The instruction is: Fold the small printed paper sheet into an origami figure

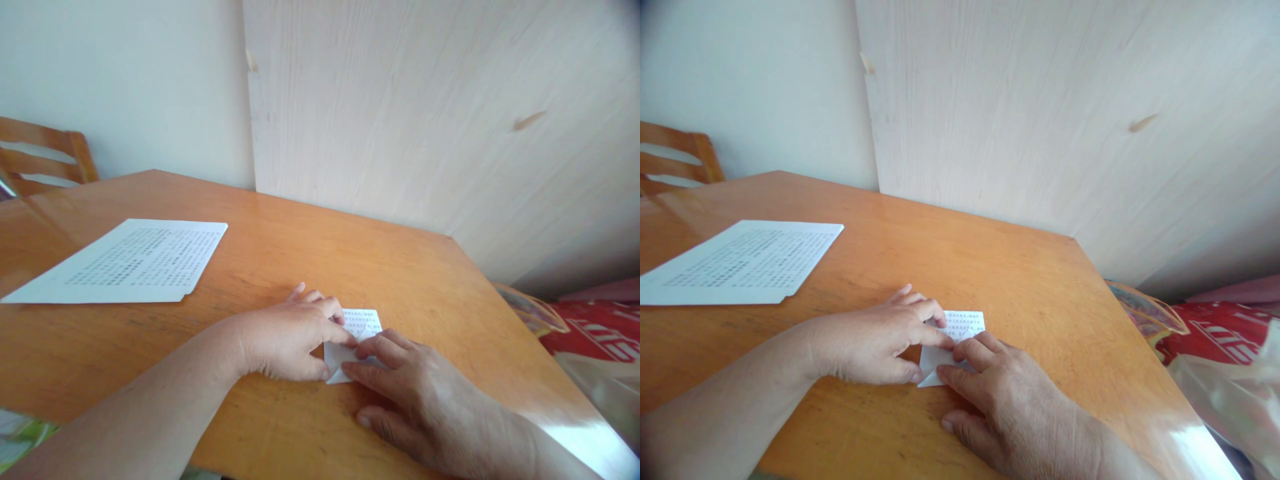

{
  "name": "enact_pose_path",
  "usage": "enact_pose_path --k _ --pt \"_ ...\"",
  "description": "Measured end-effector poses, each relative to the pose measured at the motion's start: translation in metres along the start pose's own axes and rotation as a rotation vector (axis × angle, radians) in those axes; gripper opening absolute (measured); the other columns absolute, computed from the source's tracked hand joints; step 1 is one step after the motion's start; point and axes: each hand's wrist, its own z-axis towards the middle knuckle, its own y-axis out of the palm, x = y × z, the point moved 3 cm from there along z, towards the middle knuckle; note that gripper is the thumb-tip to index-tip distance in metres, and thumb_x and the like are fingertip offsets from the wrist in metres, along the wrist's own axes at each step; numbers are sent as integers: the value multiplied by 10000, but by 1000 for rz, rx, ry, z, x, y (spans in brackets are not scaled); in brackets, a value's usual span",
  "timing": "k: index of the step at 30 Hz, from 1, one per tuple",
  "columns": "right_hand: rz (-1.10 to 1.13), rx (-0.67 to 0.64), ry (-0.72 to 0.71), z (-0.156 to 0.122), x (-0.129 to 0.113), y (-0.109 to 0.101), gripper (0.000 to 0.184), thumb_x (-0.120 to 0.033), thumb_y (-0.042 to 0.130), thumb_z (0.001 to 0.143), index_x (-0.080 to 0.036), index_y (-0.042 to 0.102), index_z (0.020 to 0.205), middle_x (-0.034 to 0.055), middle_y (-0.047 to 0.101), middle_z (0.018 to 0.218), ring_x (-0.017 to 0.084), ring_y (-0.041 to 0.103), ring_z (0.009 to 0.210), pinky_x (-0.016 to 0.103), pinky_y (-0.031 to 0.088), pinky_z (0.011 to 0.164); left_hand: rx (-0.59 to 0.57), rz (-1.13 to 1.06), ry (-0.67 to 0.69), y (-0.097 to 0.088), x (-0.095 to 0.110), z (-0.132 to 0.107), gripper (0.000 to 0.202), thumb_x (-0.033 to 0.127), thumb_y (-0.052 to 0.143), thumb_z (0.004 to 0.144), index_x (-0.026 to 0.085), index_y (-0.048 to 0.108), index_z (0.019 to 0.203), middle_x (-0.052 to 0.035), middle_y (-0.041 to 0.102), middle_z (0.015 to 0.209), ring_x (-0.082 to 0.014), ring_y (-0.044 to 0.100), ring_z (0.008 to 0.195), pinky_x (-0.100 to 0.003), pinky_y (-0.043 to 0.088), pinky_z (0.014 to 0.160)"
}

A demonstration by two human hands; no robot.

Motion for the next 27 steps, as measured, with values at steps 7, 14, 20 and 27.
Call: enact_pose_path --k 7,14,20,27 --pt "5 4 0 1 1 1 200 -313 627 928 -249 686 1108 54 608 1218 232 557 1107 379 483 944 -1 -17 -10 -2 2 2 432 343 681 810 433 660 1231 -8 568 1235 -263 491 1109 -478 309 1063" --pt "23 19 -13 1 1 0 304 -273 637 918 -286 656 1221 34 594 1242 216 546 1128 352 476 959 67 -59 -76 4 3 6 340 511 727 815 384 702 1129 -27 584 1143 -284 485 1131 -480 328 1039" --pt "47 14 -6 1 0 -2 303 -258 648 903 -262 659 1207 36 586 1280 215 537 1166 344 465 998 98 -58 -59 8 2 7 321 470 737 816 368 692 1118 -25 584 1100 -282 500 1106 -527 290 1065" --pt "58 -13 26 0 -2 -4 356 -257 635 905 -285 649 1259 33 610 1259 213 557 1150 342 480 994 90 -51 -76 7 4 5 343 422 751 803 367 683 1136 -24 578 1116 -290 496 1123 -605 203 1117"
